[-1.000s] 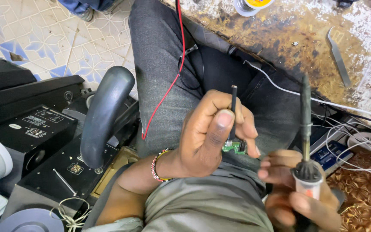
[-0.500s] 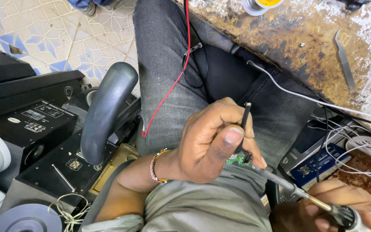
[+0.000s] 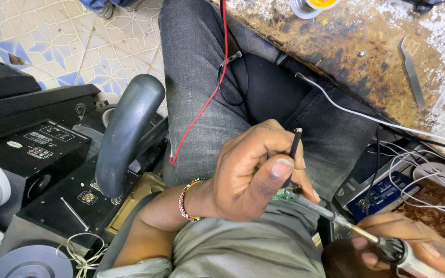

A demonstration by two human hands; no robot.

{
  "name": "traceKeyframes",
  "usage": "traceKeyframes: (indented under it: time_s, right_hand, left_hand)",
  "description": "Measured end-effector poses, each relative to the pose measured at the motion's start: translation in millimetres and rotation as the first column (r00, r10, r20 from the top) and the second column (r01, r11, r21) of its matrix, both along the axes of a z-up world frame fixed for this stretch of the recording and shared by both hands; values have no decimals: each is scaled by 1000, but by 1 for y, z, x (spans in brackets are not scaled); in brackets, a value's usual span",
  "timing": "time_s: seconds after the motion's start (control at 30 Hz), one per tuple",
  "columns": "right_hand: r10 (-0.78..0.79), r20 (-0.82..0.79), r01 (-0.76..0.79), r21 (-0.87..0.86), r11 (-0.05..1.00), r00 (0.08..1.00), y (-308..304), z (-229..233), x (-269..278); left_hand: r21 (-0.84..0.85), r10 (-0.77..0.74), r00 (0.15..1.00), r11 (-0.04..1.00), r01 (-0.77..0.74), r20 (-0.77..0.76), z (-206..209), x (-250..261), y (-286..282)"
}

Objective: The person solders a small green circuit board using a soldering iron and solder wire while holding it on their lap. They then connect a white USB cable to the board and insert it into a disassembled smartphone to test the connection.

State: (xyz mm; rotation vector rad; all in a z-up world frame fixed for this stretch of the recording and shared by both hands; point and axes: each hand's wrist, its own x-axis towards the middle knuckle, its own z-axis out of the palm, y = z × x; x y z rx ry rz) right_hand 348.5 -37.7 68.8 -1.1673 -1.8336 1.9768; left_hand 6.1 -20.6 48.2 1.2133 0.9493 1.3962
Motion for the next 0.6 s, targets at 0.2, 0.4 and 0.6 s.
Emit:
traceKeyframes:
  time_s: [0.2, 0.4, 0.6]
  right_hand:
    - [34, -8, -34, -145, 989, 999, 3, -5, 8]
    - [-58, 49, 55, 74, 996, 997, -4, 2, -2]
    - [30, 48, -28, -29, 999, 998, -7, -8, -16]
  left_hand:
    - [4, 0, 1000, 1000, 0, -17, -1, 0, -1]
    - [-1, 4, 1000, 1000, -4, -10, -2, 1, -1]
    - [0, 4, 1000, 1000, -4, -15, -2, 0, 0]
